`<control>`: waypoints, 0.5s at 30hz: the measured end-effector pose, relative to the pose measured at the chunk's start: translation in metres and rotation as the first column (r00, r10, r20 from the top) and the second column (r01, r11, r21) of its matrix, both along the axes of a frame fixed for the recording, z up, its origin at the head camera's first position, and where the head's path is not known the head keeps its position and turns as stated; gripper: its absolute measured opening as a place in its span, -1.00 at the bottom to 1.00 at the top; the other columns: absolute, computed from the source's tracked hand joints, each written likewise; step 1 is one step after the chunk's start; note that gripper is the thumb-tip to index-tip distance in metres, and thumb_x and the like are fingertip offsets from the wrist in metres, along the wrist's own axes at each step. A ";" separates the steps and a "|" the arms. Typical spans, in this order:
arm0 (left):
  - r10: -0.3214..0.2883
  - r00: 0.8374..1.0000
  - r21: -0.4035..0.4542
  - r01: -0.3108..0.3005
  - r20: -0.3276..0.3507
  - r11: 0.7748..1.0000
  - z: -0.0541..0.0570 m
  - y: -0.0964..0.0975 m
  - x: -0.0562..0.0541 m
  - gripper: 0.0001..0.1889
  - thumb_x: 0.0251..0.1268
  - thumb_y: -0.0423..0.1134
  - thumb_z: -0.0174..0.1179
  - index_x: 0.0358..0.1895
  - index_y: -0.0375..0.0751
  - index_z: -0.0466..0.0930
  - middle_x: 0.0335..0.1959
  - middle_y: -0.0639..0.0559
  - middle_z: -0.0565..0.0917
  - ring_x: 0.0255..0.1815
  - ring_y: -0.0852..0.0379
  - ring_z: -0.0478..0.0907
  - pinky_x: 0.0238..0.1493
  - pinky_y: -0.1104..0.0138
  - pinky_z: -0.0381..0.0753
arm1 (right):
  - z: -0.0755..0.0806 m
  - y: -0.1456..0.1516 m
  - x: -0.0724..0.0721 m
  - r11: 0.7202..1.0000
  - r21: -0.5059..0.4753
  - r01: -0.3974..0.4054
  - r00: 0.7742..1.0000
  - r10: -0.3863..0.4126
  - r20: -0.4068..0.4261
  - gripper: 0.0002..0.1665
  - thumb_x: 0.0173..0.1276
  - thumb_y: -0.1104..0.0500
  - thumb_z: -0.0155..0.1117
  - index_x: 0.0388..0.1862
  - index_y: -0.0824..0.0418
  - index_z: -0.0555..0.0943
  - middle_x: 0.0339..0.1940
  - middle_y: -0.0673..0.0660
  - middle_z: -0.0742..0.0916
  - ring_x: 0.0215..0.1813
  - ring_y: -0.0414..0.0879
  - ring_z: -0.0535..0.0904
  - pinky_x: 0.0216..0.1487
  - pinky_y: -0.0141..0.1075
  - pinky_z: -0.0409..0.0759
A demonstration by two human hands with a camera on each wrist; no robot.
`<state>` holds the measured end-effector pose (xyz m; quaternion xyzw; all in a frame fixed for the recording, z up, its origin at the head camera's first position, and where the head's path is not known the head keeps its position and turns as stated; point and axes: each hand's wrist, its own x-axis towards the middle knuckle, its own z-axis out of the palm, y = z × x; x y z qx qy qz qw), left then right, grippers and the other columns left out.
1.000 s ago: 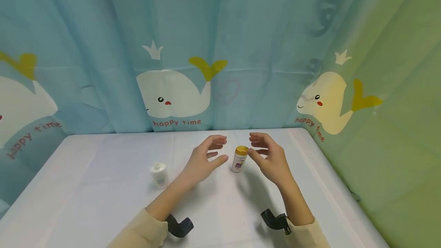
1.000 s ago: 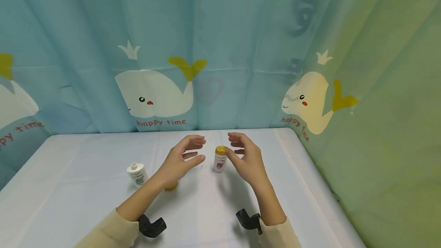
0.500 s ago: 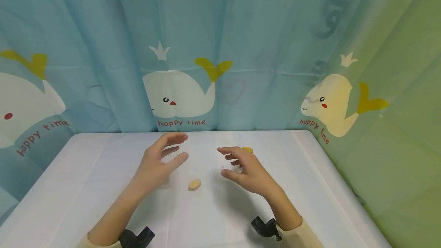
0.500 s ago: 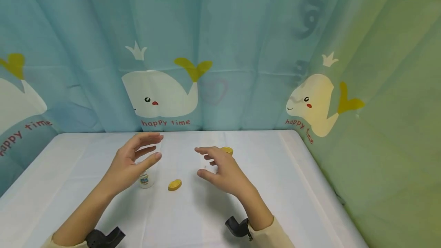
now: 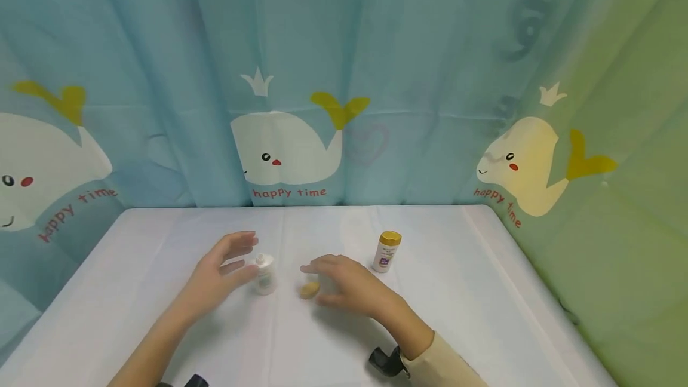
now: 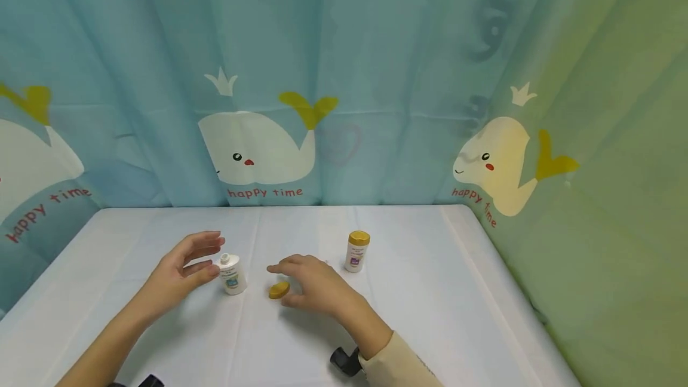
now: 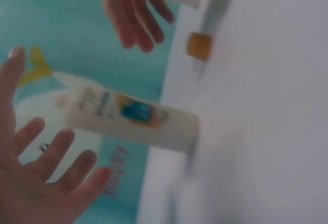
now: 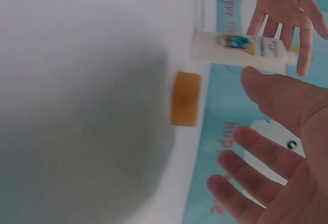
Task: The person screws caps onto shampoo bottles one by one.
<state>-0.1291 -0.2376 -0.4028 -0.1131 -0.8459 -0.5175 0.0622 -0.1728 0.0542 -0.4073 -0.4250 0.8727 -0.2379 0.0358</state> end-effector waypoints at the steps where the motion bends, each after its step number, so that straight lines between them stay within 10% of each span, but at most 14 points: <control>1: -0.014 1.000 0.005 0.014 0.020 1.000 -0.004 -0.001 0.000 -0.34 0.30 -0.14 0.36 0.41 -0.11 0.30 0.32 -0.09 0.50 0.34 -0.10 0.44 0.26 0.12 0.52 | -0.002 -0.002 0.000 1.000 0.020 -0.004 1.000 0.005 -0.010 -0.36 0.24 0.14 0.45 0.33 0.01 0.55 0.26 -0.03 0.63 0.34 -0.16 0.49 0.37 -0.23 0.43; 15: -0.087 0.989 0.038 0.083 0.119 0.996 -0.040 0.000 -0.003 -0.33 0.21 -0.24 0.41 0.37 -0.21 0.33 0.27 -0.33 0.49 0.17 -0.30 0.58 0.07 0.17 0.66 | -0.022 -0.018 -0.002 0.991 0.137 0.013 1.000 -0.014 0.004 -0.40 0.16 0.17 0.53 0.22 -0.05 0.64 0.16 -0.17 0.69 0.23 -0.24 0.55 0.27 -0.32 0.50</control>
